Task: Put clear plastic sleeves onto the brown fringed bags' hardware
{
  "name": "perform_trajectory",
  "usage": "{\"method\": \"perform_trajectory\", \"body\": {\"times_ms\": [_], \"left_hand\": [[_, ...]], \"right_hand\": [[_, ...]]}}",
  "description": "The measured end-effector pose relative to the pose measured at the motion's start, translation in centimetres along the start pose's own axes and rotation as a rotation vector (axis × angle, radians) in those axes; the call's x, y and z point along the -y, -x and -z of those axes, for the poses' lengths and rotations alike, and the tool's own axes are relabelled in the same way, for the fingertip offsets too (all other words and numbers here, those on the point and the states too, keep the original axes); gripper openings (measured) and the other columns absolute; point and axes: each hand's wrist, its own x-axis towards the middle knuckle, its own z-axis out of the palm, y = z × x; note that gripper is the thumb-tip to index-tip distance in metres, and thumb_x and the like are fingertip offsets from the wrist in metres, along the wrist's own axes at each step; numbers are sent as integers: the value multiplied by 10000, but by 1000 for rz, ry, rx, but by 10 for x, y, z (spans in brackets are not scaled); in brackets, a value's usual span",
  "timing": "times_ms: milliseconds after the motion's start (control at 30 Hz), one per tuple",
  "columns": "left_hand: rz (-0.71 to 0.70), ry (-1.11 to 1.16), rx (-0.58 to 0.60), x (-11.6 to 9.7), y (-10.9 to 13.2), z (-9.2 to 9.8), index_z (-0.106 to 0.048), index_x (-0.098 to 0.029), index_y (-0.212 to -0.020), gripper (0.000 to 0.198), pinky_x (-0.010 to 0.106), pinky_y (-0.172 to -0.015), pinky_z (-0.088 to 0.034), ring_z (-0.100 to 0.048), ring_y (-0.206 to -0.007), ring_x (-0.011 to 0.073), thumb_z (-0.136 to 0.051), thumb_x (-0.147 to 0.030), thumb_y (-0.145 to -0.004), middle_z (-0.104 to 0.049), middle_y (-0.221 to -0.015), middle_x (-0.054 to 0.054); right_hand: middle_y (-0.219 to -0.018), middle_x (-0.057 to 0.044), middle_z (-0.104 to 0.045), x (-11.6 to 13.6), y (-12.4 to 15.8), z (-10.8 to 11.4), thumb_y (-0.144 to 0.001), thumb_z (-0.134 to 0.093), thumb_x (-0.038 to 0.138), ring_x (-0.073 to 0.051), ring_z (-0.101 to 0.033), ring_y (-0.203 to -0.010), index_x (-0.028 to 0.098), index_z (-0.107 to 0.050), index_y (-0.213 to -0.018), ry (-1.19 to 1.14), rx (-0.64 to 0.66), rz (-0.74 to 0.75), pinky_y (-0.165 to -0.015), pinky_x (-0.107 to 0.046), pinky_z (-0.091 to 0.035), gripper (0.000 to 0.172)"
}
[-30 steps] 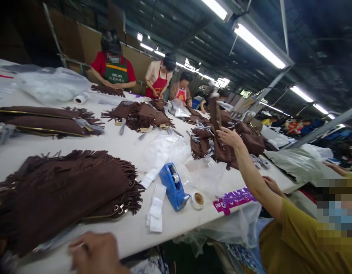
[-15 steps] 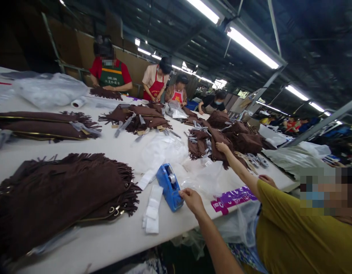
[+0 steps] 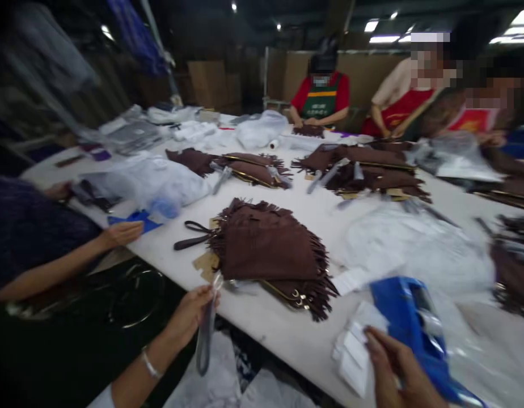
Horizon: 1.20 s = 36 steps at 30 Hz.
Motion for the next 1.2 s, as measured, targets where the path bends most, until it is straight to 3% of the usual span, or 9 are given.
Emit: {"method": "perform_trajectory", "body": {"times_ms": [67, 133, 233, 333, 567, 867, 933, 1067, 1200], "left_hand": [[-11, 3, 6, -3, 1, 19, -611, -114, -908, 254, 207, -576, -464, -606, -619, 116, -744, -204, -711, -661, -779, 39], [-14, -39, 26, -2, -3, 20, -608, -125, -805, 221, 204, -537, -430, -599, -583, 122, -745, -224, -662, -648, -705, 30], [-25, -148, 83, -2, -13, 14, -578, -152, -707, 161, 226, -517, -406, -575, -524, 140, -701, -226, -635, -600, -586, 0], [-50, -257, 117, -7, -21, 15, -580, -161, -693, 105, 236, -537, -402, -549, -515, 141, -653, -220, -648, -582, -567, -15], [-188, -367, 124, -7, -23, 27, -644, -150, -740, 163, 223, -614, -383, -529, -640, 140, -626, -311, -759, -614, -675, 9], [-206, -236, 2, 5, -23, 23, -636, -137, -747, 127, 256, -683, -418, -565, -691, 169, -684, -234, -681, -648, -716, 35], [-241, -226, -18, 6, -23, 20, -612, -146, -708, 95, 244, -643, -403, -541, -643, 151, -665, -222, -686, -617, -661, 12], [-293, -222, -96, 16, -25, 18, -582, -153, -675, 69, 246, -592, -382, -516, -608, 149, -617, -210, -690, -574, -617, 1], [-303, -323, -210, 29, -42, 19, -544, -165, -634, 62, 254, -573, -366, -493, -599, 154, -595, -174, -668, -534, -589, -6]], "right_hand": [[-882, -108, -717, 36, 29, -56, -689, -624, 578, -272, -663, -715, 268, -710, -906, -350, 469, -155, -664, -401, -504, 388], [-775, -78, -703, 76, 64, -112, -678, -655, 595, -202, -617, -586, 205, -691, -826, -625, 734, -263, -565, -326, -500, 419], [-702, -31, -680, 117, 100, -183, -644, -698, 570, -123, -547, -448, 172, -659, -906, -813, 825, -420, -420, -233, -436, 479], [-619, -1, -651, 129, 115, -221, -630, -704, 566, -82, -458, -328, 149, -645, -956, -838, 858, -518, -317, -190, -330, 532], [-404, 96, -423, 132, 118, -234, -658, -708, 517, -46, -318, -331, 134, -671, -851, -826, 808, -545, -327, -154, -247, 431], [-451, 68, -491, 130, 119, -243, -642, -720, 474, -73, -383, -374, 158, -631, -738, -733, 696, -608, -375, -183, -288, 342], [-480, 40, -527, 129, 119, -242, -701, -671, 501, -113, -451, -419, 175, -626, -708, -620, 661, -458, -421, -221, -353, 329], [-691, -38, -655, 124, 120, -239, -846, -521, 520, -204, -610, -621, 215, -615, -739, -339, 544, 81, -588, -294, -454, 337], [-665, -64, -610, 123, 119, -250, -953, -343, 396, -211, -628, -647, 232, -558, -698, -270, 417, 495, -621, -306, -473, 371]]}}
